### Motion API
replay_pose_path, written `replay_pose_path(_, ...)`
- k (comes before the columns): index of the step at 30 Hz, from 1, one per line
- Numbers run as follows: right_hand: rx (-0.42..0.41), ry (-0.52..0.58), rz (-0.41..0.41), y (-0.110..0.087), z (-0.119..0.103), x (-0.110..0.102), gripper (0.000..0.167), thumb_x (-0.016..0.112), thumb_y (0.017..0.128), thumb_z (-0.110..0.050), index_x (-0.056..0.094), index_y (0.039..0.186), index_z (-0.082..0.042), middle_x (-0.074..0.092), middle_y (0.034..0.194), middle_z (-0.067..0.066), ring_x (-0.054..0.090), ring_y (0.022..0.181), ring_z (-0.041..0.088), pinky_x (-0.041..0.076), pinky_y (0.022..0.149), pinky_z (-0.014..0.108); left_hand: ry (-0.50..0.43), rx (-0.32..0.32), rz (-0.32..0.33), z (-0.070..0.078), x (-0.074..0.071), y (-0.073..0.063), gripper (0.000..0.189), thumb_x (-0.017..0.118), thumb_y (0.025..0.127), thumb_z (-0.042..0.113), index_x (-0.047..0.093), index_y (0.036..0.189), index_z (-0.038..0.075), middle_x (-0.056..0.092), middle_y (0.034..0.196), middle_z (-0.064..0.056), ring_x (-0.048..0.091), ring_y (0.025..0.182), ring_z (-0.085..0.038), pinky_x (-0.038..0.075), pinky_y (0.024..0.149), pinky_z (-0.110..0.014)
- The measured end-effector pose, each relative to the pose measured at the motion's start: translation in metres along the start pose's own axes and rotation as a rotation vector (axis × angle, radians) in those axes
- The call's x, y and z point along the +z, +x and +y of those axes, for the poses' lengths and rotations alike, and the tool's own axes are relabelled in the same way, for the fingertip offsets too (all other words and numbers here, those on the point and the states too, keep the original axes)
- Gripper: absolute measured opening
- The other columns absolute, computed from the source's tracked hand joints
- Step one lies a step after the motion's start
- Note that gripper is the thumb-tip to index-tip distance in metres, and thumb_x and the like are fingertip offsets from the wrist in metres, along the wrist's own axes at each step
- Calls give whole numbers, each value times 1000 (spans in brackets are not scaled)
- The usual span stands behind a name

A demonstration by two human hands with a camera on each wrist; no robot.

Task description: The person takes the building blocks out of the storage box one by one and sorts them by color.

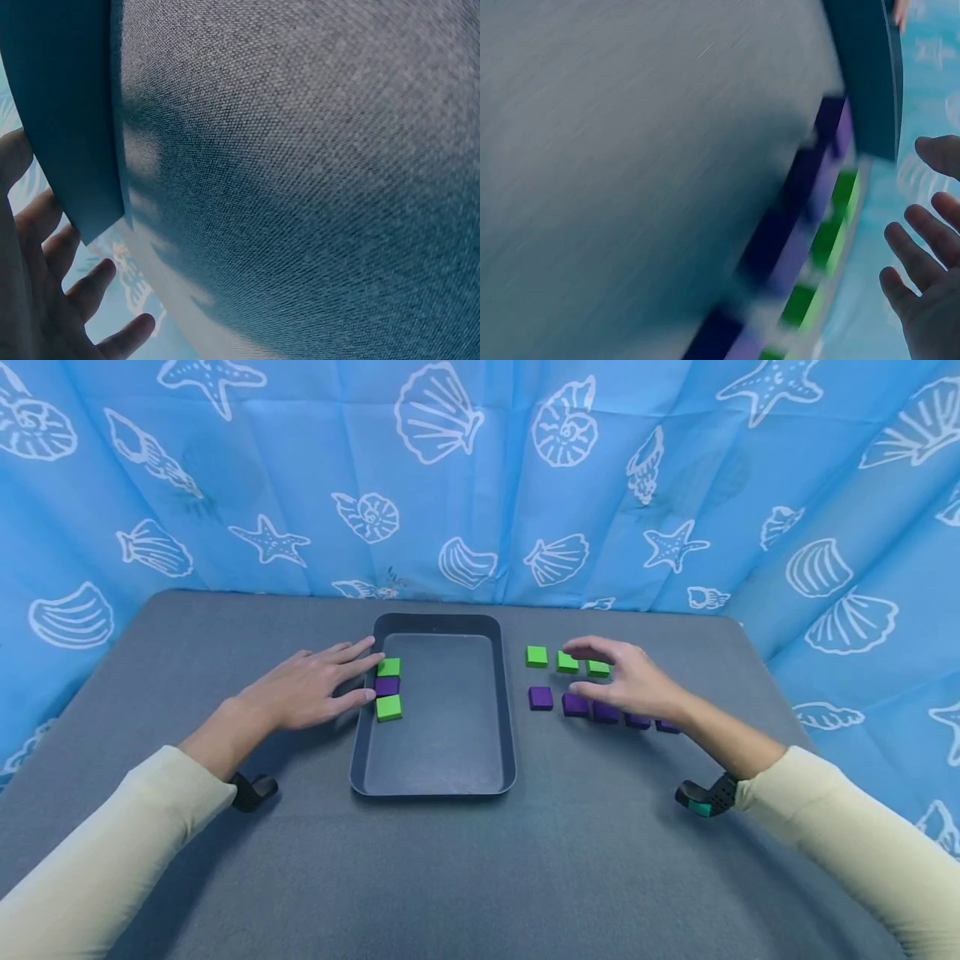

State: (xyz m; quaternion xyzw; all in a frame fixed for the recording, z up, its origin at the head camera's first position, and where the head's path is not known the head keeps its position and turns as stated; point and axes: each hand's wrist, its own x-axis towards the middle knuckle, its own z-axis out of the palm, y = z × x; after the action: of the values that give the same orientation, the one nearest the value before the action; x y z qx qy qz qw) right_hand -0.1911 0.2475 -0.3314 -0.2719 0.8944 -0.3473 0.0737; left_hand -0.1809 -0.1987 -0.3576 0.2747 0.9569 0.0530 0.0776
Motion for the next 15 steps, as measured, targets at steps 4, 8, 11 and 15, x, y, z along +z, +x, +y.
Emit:
replay_pose_path(4,-44,-2,-44,25,-25,17,55,75,90,-18,54,139,-4,57,139,16,52,131,30,37,110,52,-1,-2,-1,0,0,0,68,42,102,55,31,158,18,20,165,-12,27,146,-42,25,109,-70)
replay_pose_path(8,-97,-19,-99,46,-49,33,56,75,89,-19,54,139,-5,58,138,11,54,129,25,40,109,48,-1,-4,1,-1,1,1,68,42,102,55,30,158,18,20,165,-12,27,146,-42,26,109,-70)
replay_pose_path(11,-134,-27,-143,59,-65,45,56,77,88,-19,55,138,-5,59,138,9,55,128,23,42,108,45,-1,-6,0,-2,2,1,68,42,102,56,30,158,18,20,165,-12,27,146,-42,26,109,-70)
replay_pose_path(15,-151,-10,-210,76,-84,58,60,78,88,-22,53,140,-8,58,140,8,55,129,20,42,108,43,-9,-21,-8,-3,2,3,69,43,102,56,31,158,18,20,165,-11,26,146,-42,26,109,-70)
